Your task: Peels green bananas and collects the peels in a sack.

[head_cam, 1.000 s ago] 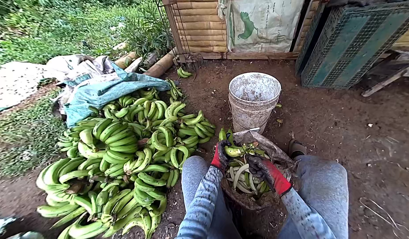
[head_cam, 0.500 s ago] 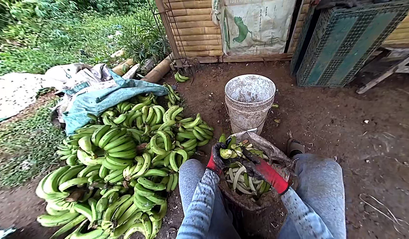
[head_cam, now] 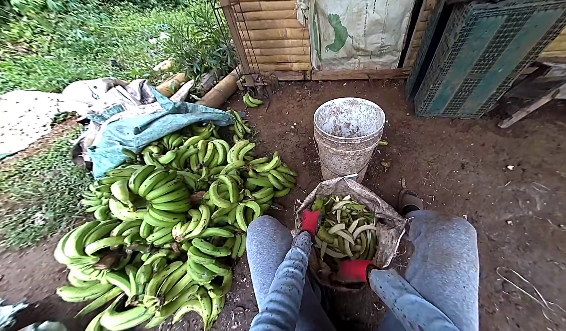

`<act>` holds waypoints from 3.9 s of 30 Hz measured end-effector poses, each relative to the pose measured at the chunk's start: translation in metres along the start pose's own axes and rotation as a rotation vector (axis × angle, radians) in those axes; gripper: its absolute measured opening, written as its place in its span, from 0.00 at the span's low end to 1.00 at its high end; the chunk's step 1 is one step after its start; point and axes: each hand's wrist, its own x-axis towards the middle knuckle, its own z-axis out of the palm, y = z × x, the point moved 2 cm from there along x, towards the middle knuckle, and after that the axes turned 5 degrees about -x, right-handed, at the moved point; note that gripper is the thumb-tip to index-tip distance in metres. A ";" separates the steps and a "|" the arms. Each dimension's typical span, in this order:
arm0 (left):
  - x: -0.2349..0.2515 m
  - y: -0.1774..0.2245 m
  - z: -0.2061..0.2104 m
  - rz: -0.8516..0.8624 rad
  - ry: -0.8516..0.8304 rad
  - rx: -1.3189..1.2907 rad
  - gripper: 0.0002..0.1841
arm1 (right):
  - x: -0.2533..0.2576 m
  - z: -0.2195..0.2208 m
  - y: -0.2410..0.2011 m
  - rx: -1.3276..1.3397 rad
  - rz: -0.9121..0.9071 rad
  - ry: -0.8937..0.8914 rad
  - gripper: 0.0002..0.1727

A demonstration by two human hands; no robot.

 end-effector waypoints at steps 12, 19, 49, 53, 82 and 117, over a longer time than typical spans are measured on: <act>-0.048 0.078 -0.048 0.330 -0.372 -0.891 0.22 | -0.126 -0.130 -0.026 0.265 -0.486 0.704 0.20; -0.056 0.052 -0.019 0.225 -0.452 -0.928 0.25 | -0.084 -0.153 -0.002 0.026 -0.065 0.987 0.25; -0.037 0.047 -0.029 0.294 0.072 -1.180 0.22 | -0.084 -0.121 -0.044 0.117 -0.042 0.930 0.25; -0.032 0.040 -0.037 0.247 -0.040 -0.700 0.25 | -0.083 -0.120 -0.033 0.079 -0.072 0.950 0.25; -0.044 0.036 -0.018 0.395 -0.081 -0.377 0.23 | -0.053 -0.139 -0.015 0.171 0.026 1.002 0.25; 0.032 0.062 0.022 0.171 -0.107 0.538 0.35 | -0.089 -0.146 0.009 -0.019 0.255 0.738 0.23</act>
